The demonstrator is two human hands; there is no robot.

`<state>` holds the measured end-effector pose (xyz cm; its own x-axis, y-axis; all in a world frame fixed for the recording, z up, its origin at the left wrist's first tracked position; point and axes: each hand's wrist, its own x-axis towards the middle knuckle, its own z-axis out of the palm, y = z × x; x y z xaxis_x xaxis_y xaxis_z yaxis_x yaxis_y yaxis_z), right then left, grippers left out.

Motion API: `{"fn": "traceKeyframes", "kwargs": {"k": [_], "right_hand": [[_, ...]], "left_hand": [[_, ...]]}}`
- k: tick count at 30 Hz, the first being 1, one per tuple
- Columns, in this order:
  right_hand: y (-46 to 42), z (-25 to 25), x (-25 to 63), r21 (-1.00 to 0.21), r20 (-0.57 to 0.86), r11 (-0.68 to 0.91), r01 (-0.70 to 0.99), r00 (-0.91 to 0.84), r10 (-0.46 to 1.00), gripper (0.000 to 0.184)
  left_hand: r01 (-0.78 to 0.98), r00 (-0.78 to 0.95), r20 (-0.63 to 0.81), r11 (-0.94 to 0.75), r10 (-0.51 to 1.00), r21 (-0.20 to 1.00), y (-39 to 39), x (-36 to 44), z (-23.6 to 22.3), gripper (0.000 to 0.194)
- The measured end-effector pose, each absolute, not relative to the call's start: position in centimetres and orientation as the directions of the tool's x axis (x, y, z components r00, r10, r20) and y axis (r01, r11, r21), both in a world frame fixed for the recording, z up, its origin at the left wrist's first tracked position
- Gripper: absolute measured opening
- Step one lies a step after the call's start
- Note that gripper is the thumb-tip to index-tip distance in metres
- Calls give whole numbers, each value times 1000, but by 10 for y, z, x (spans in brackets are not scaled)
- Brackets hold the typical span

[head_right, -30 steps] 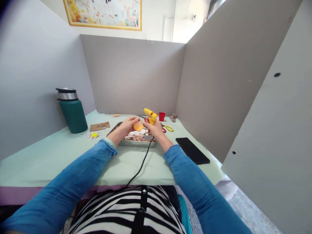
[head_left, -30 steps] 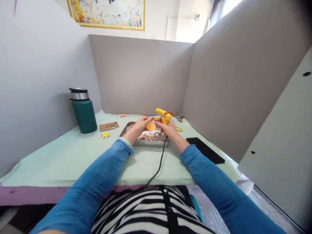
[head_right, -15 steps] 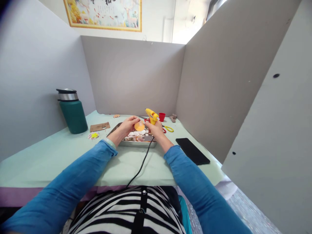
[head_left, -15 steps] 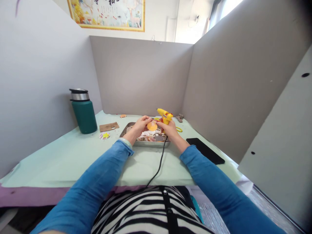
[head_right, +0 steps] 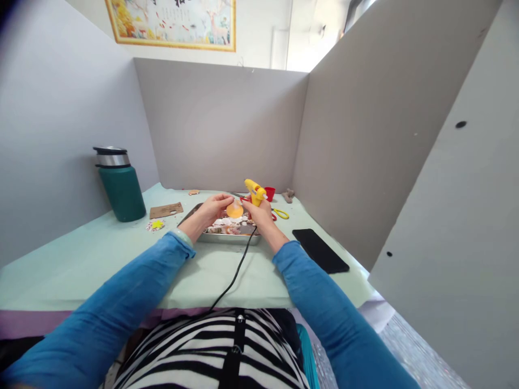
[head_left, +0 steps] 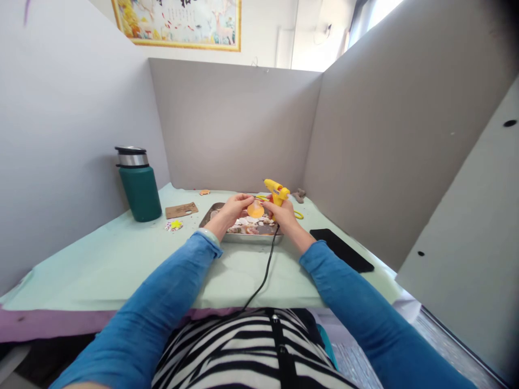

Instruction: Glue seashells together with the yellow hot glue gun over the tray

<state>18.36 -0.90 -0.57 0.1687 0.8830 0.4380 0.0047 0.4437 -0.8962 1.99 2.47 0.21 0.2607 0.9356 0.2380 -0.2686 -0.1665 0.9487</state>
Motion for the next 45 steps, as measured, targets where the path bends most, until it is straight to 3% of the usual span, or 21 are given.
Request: {"fn": "traceKeyframes", "kwargs": {"k": [6, 13, 36, 45], "right_hand": [[-10, -5, 183, -895, 442, 446, 11, 162, 883, 27], [-11, -5, 185, -896, 441, 443, 19, 136, 887, 25], [-7, -7, 185, -894, 428, 434, -112, 68, 901, 30], [-9, -7, 184, -889, 416, 435, -144, 143, 898, 28]], "left_hand": [[-245, 318, 204, -127, 926, 961, 24, 20, 2, 32], [-253, 271, 166, -96, 948, 963, 24, 22, 3, 23], [-305, 295, 252, -159, 922, 939, 17, 18, 9, 30], [-272, 463, 220, -99, 858, 957, 16, 19, 7, 37]]}}
